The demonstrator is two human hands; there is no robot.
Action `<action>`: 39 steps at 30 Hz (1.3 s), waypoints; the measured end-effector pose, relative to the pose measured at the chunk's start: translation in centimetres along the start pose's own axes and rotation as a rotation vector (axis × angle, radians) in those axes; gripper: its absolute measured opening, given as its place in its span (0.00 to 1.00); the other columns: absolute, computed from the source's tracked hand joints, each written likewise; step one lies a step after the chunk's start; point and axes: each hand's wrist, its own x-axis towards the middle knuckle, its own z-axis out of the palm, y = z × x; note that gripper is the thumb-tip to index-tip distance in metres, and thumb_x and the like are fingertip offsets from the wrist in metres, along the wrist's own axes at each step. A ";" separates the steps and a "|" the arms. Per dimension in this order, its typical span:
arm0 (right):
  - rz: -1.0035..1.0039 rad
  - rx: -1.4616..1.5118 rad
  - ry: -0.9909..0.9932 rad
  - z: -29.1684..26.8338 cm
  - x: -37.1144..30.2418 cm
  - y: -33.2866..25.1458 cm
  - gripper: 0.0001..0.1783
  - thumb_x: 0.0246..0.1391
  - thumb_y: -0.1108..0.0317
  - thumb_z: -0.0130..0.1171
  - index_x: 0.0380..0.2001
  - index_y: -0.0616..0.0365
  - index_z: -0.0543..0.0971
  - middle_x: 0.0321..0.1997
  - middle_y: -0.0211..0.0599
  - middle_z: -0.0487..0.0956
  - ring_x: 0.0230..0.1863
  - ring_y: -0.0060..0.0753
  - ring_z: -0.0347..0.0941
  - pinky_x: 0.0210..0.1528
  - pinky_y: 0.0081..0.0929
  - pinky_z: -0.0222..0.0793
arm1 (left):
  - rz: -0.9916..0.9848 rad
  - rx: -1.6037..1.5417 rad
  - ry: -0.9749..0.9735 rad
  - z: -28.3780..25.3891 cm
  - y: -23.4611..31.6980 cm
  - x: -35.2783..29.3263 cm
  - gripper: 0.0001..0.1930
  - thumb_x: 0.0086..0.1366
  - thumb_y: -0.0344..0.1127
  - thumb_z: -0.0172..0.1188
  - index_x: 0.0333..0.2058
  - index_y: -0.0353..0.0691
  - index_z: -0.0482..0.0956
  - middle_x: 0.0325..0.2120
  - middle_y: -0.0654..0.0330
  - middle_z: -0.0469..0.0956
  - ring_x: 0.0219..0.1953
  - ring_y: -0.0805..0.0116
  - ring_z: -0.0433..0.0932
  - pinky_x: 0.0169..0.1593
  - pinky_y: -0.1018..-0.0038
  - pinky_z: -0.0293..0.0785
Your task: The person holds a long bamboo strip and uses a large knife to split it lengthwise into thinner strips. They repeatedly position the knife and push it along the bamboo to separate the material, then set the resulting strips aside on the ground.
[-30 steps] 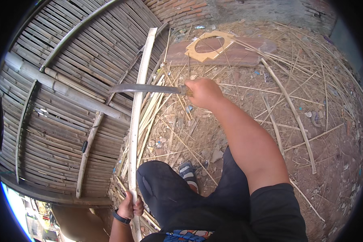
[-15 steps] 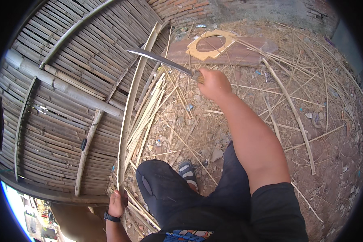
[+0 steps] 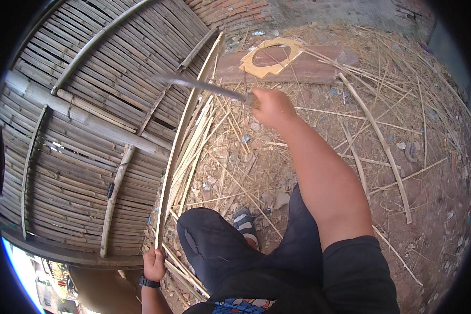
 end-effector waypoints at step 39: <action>0.048 -0.036 0.055 -0.8 0.0 1.3 0.14 0.50 0.66 0.66 0.42 0.49 0.81 0.29 0.42 0.82 0.34 0.47 0.81 0.36 0.44 0.77 | -0.033 0.110 -0.045 0.0 0.2 -1.2 0.26 0.72 0.55 0.55 0.28 0.33 0.77 0.15 0.62 0.70 0.21 0.73 0.69 0.26 0.71 0.65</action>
